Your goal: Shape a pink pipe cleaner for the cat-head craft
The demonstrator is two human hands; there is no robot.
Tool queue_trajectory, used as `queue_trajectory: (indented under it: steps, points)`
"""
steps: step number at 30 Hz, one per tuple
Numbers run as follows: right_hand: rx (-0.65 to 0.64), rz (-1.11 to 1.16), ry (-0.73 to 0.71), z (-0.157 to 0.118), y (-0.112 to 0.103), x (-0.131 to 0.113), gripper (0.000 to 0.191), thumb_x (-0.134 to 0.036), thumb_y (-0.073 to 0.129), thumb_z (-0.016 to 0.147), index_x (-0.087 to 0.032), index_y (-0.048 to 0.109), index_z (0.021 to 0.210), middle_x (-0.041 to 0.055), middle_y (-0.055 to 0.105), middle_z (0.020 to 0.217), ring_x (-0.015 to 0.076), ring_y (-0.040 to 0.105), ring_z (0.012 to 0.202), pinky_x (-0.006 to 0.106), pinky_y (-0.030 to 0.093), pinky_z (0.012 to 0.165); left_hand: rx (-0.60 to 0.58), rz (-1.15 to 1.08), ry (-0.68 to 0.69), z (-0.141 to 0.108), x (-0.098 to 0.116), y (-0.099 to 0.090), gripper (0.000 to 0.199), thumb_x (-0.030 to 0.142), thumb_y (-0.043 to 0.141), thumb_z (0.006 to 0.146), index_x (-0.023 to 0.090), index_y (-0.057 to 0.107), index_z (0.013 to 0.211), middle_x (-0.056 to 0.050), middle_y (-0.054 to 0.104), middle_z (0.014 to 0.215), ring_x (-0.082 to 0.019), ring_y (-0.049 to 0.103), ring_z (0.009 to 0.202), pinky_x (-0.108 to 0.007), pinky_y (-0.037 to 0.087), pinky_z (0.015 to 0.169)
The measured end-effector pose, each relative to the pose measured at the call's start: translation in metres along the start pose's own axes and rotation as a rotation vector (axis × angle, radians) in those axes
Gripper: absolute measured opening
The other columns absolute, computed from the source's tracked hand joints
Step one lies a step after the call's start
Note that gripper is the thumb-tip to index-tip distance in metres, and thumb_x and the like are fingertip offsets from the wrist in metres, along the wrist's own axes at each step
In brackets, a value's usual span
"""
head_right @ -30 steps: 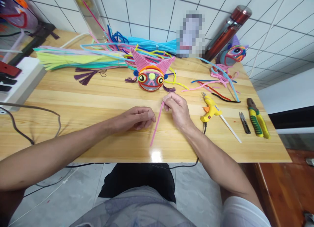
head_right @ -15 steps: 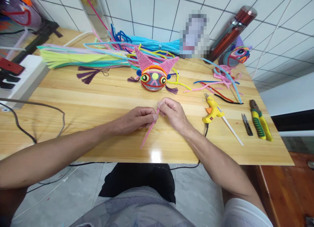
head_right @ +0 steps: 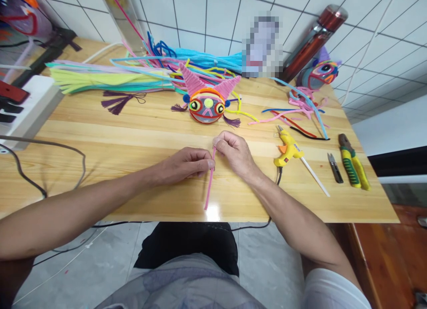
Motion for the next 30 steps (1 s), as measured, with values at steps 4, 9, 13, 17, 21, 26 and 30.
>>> queue_trajectory:
  steps: [4,9,13,17,21,26,30]
  points:
    - [0.043,0.014,-0.005,0.001,-0.001,-0.001,0.033,-0.043,0.077,0.087,-0.023,0.063,0.066,-0.0045,0.054,0.060,0.0130,0.044,0.059,0.028,0.035,0.060,-0.008,-0.005,-0.023,-0.003,0.002,0.000,0.036,0.047,0.069,0.093,0.018,0.058,0.077,0.005,0.049,0.067,-0.009,0.037,0.060,-0.025,0.029,0.056]
    - [0.017,0.018,0.008,0.000,0.001,0.001,0.033,-0.043,0.077,0.086,-0.023,0.061,0.065,-0.0050,0.053,0.059,0.0125,0.042,0.058,0.028,0.034,0.059,-0.028,0.015,-0.021,-0.003,0.003,0.001,0.030,0.042,0.067,0.093,0.018,0.059,0.077,0.005,0.050,0.067,-0.009,0.038,0.060,-0.026,0.029,0.057]
    - [0.034,0.029,0.014,0.001,-0.001,0.001,0.034,-0.044,0.078,0.086,-0.023,0.061,0.065,-0.0054,0.052,0.059,0.0120,0.041,0.057,0.028,0.034,0.059,-0.036,0.016,-0.020,-0.003,0.002,0.001,0.032,0.044,0.066,0.095,0.018,0.060,0.077,0.004,0.052,0.069,-0.010,0.039,0.060,-0.026,0.031,0.058]
    - [0.066,0.035,-0.005,0.003,-0.004,0.001,0.033,-0.042,0.077,0.086,-0.023,0.060,0.063,-0.0049,0.054,0.058,0.0121,0.043,0.056,0.028,0.034,0.059,-0.046,0.025,-0.011,-0.003,0.001,0.002,0.031,0.044,0.066,0.095,0.018,0.061,0.078,0.004,0.054,0.070,-0.010,0.041,0.062,-0.026,0.032,0.061]
    - [0.072,0.037,-0.007,0.004,-0.006,0.003,0.031,-0.039,0.075,0.086,-0.023,0.061,0.064,-0.0049,0.055,0.058,0.0121,0.043,0.057,0.028,0.034,0.060,-0.017,0.012,0.018,-0.004,0.002,0.003,0.031,0.044,0.069,0.094,0.018,0.060,0.078,0.005,0.051,0.070,-0.010,0.042,0.064,-0.026,0.033,0.061]
    - [0.120,0.065,-0.035,0.006,-0.012,0.007,0.029,-0.035,0.073,0.088,-0.023,0.059,0.065,-0.0053,0.054,0.060,0.0115,0.044,0.057,0.027,0.035,0.061,-0.027,0.007,0.009,-0.005,0.003,0.006,0.034,0.046,0.073,0.090,0.018,0.060,0.077,0.006,0.048,0.067,-0.009,0.039,0.062,-0.025,0.033,0.060]
    - [0.144,0.066,-0.029,0.007,-0.014,0.008,0.030,-0.035,0.073,0.087,-0.023,0.058,0.064,-0.0056,0.053,0.059,0.0113,0.042,0.057,0.027,0.034,0.060,-0.029,0.065,0.037,-0.005,0.001,0.007,0.032,0.043,0.069,0.092,0.017,0.061,0.076,0.006,0.048,0.065,-0.009,0.038,0.060,-0.024,0.032,0.059]
Point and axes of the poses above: each hand's wrist, its own z-axis towards the middle knuckle, its own y-axis out of the palm, x = y × z, the point moved 3 cm from there along z, towards the middle knuckle
